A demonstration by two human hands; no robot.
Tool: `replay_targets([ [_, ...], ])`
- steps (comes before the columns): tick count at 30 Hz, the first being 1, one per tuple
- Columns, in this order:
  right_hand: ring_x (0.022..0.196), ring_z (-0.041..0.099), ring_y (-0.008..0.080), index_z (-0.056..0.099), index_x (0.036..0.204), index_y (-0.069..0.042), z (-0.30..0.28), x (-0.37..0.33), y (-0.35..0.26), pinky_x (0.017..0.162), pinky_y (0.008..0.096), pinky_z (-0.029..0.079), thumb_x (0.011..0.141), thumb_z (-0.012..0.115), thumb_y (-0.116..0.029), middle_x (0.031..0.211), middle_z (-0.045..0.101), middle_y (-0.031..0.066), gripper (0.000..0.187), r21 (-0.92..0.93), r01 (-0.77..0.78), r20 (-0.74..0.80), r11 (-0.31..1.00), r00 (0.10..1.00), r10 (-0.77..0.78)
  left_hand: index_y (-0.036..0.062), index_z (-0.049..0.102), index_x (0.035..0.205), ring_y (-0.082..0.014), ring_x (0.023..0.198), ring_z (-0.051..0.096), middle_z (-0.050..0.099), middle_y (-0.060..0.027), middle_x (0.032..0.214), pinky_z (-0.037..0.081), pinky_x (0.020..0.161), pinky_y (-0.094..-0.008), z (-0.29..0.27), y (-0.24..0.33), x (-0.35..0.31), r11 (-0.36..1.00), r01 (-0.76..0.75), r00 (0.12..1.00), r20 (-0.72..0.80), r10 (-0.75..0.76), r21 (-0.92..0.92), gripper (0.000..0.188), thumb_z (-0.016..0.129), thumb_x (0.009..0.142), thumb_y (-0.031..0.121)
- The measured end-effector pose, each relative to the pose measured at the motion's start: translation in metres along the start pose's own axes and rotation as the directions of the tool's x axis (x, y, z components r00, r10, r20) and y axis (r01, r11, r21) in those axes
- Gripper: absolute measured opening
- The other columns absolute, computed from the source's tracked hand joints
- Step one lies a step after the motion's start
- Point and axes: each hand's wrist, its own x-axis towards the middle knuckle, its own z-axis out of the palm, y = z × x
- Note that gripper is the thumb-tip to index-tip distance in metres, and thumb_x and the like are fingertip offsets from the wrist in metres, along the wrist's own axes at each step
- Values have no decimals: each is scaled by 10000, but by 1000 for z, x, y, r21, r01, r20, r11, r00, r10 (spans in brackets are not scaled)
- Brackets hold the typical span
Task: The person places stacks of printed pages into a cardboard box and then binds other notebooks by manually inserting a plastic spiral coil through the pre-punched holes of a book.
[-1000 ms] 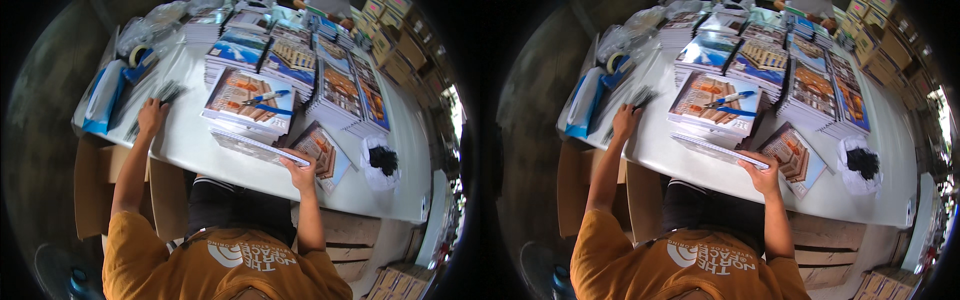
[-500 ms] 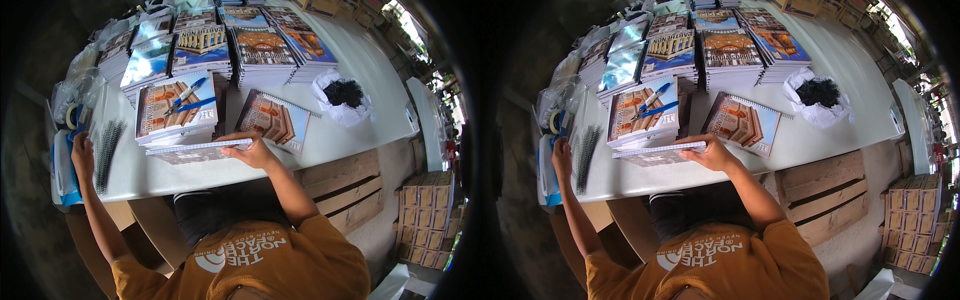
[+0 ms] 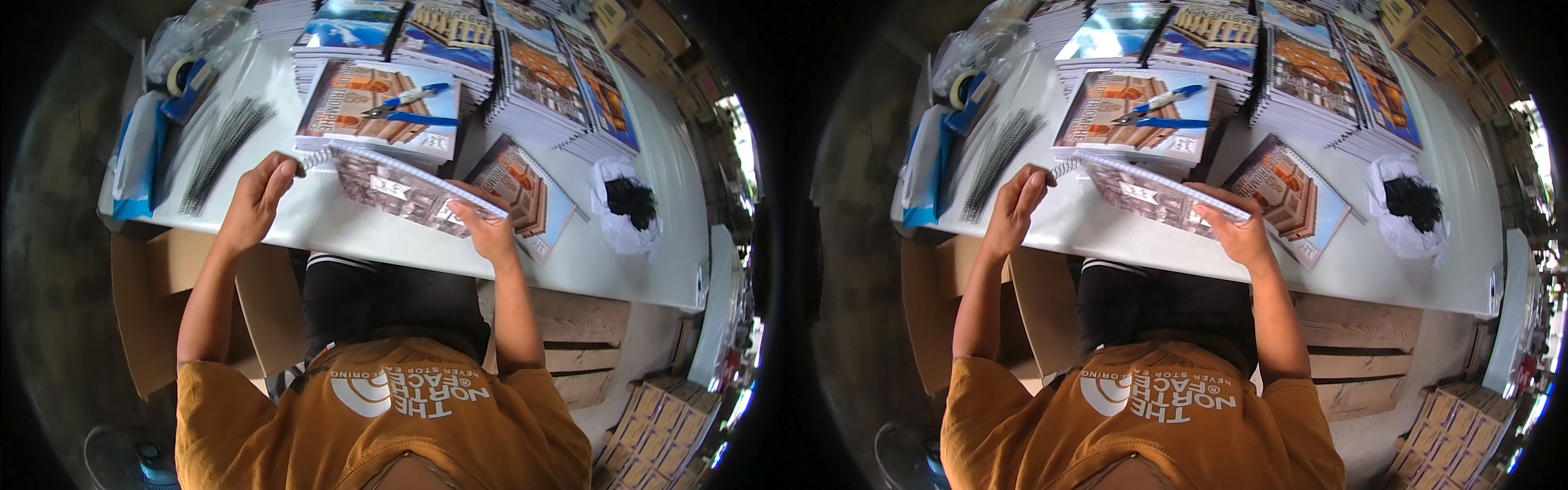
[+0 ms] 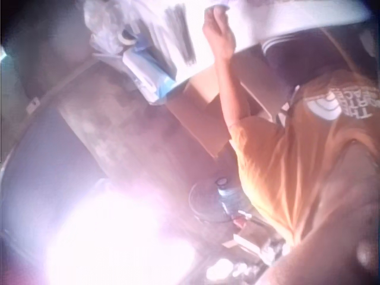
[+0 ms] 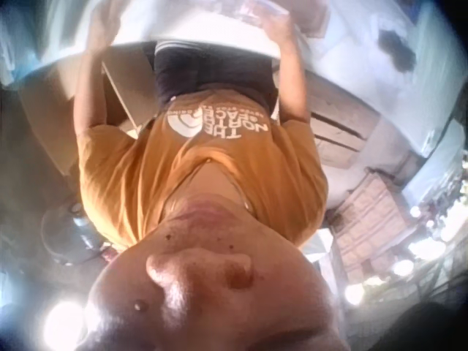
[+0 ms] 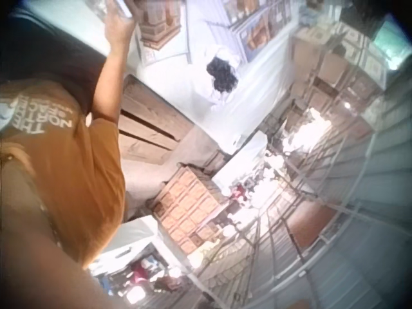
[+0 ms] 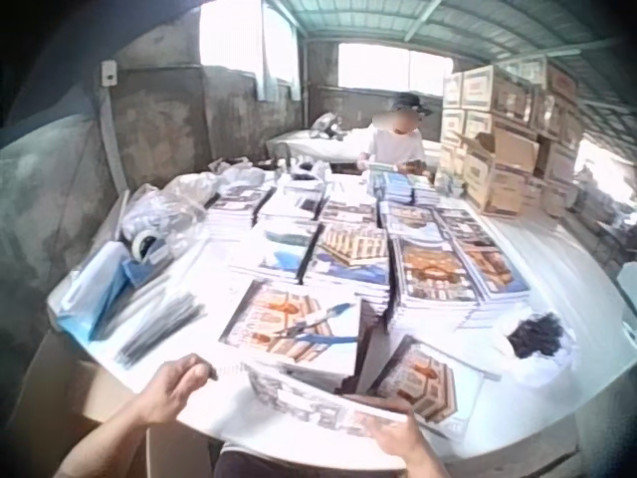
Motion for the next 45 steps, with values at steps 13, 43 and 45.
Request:
replay_targets([
  [13, 853, 599, 91, 618, 1089, 19, -1, -1, -1, 780, 227, 470, 814, 640, -10, 971, 669, 73, 278, -40, -3, 26, 999, 1000, 4, 4, 559, 879, -51, 616, 311, 397, 33, 655, 288, 574, -190, 6, 1, 12, 992, -105, 994, 34, 102, 68, 325, 480, 952, 310],
  [43, 955, 631, 174, 612, 1111, 11, 14, -2, -19, 821, 266, 488, 821, 579, 38, 1105, 637, 123, 294, -106, 183, 167, 977, 972, -164, 53, 599, 942, -259, 912, 567, 601, -71, 951, 449, 796, -375, -1, 77, 21, 350, -505, 772, 232, 591, 789, 261, 708, 718, 131],
  [45, 977, 633, 204, 612, 1118, -1, 16, -2, -17, 840, 281, 492, 785, 579, 78, 1114, 631, 128, 344, -126, 232, 173, 965, 962, -209, 54, 581, 994, -261, 966, 548, 582, -78, 1022, 446, 826, -371, -10, 81, 21, 441, -467, 883, 385, 268, 767, 318, 711, 713, 128],
])
